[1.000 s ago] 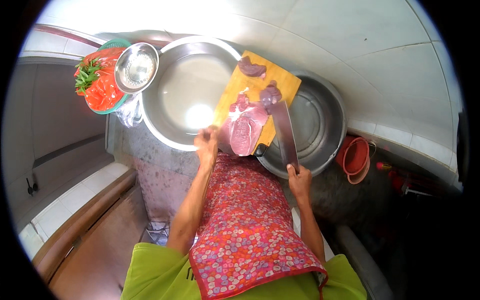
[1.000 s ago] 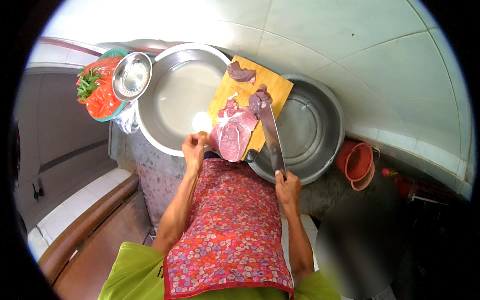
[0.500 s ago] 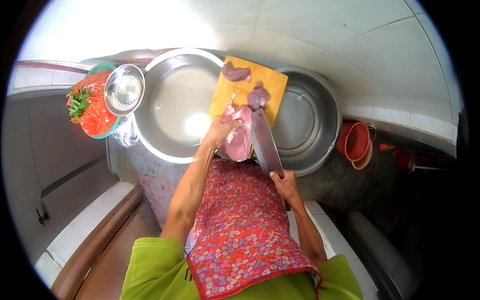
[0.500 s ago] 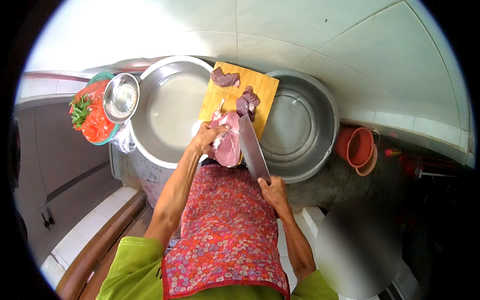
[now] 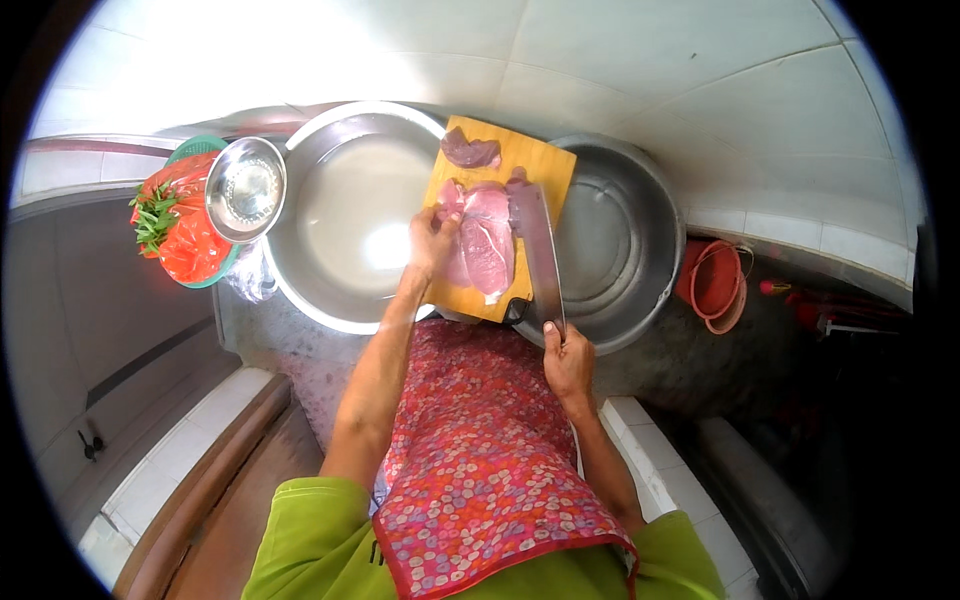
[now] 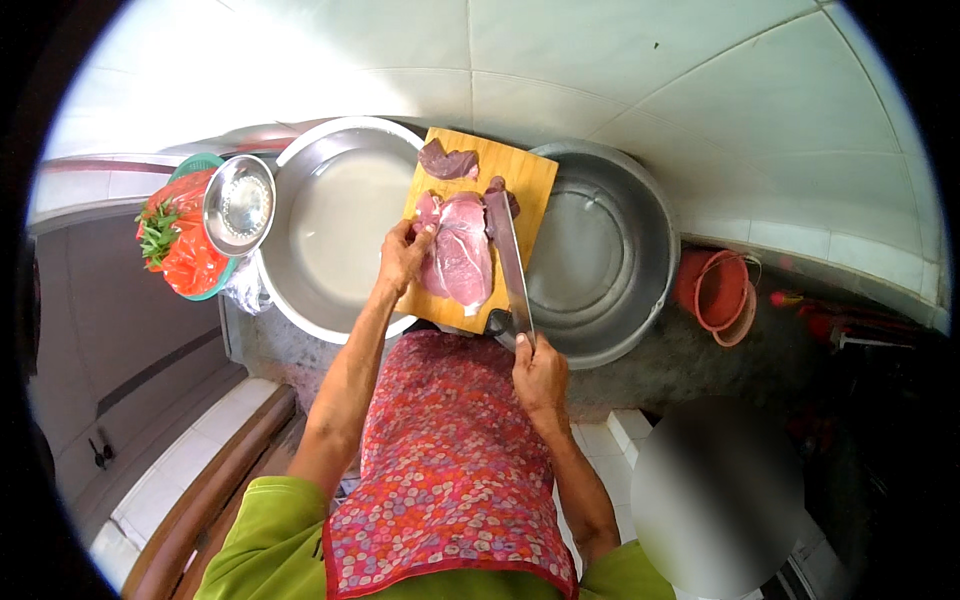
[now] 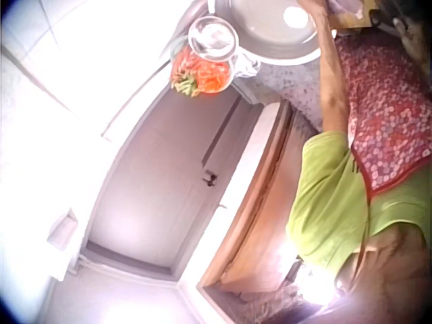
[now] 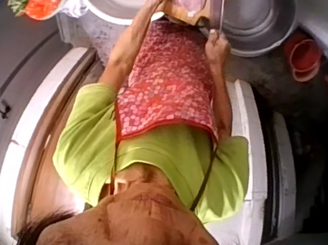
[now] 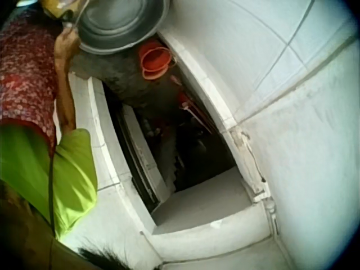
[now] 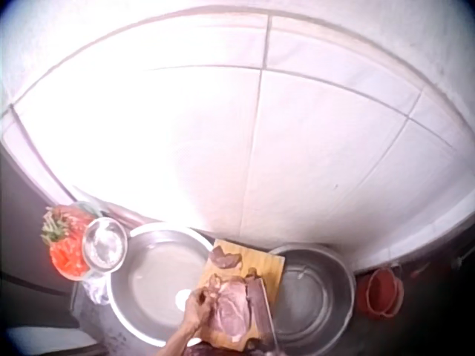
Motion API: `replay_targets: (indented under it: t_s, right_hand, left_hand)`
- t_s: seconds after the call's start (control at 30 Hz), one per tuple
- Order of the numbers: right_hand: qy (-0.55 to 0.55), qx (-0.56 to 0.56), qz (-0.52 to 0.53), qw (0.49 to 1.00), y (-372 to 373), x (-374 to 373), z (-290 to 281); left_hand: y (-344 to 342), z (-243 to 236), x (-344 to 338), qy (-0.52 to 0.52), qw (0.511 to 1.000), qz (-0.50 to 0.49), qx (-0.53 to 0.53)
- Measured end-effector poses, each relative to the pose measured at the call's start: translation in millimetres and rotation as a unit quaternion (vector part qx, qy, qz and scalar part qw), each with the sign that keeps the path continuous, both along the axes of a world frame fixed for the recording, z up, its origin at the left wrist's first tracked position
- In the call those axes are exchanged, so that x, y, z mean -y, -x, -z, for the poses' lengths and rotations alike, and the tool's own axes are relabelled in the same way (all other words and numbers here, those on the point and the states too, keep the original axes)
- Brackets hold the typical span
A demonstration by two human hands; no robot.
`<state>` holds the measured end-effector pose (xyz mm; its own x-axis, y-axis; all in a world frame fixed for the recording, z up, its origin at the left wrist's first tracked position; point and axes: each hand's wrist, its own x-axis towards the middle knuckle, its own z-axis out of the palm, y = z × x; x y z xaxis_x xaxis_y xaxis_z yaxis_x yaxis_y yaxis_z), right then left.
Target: The person washes a cutting board and cleaver in a metal basin, then slices pieces of raw meat on the board and places them into a small bowl. The person repeats this process with additional meat pieces.
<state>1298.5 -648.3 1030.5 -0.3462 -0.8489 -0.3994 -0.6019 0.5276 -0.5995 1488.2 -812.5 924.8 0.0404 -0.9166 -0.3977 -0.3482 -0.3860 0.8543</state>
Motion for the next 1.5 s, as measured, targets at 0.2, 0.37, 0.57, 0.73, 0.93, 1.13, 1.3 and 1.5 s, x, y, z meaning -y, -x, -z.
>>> replay_targets:
  t_s: [0.2, 0.37, 0.57, 0.73, 0.93, 1.13, 1.3, 1.5]
  right_hand:
    - [0.02, 0.051, 0.022, 0.998, -47.6, -0.8, -1.7]
    - [0.007, 0.034, 0.02, 0.999, -80.9, -7.1, 12.8]
    - [0.052, 0.013, 0.052, 0.997, -107.9, -12.6, 21.7]
    - [0.032, -0.005, 0.1, 0.994, -124.4, -11.1, 30.2]
    - [0.046, -0.009, 0.097, 0.994, -125.2, -3.9, 31.8]
    - [0.008, -0.043, 0.058, 0.997, -126.3, 7.3, 25.4]
    - [-0.006, -0.037, 0.055, 0.998, -126.4, 6.5, 18.6]
    - [-0.087, -0.026, 0.041, 0.995, -127.1, 21.4, 22.7]
  left_hand:
    - [19.2, -35.0, -40.4, 0.153, 0.985, 0.009, 0.083]
    - [14.9, -13.2, -56.4, 0.181, 0.971, 0.08, 0.132]
    - [6.3, -14.5, -37.5, 0.193, 0.964, 0.136, 0.12]
    - [1.6, -27.9, -20.9, 0.257, 0.919, 0.224, 0.196]
    - [-1.2, -20.2, 5.0, 0.242, 0.918, 0.268, 0.166]
    - [-2.9, -20.1, 12.3, 0.192, 0.929, 0.27, 0.168]
    - [-3.4, -24.8, 15.0, 0.169, 0.923, 0.287, 0.193]
    - [-6.9, -19.6, 17.5, 0.171, 0.916, 0.302, 0.2]
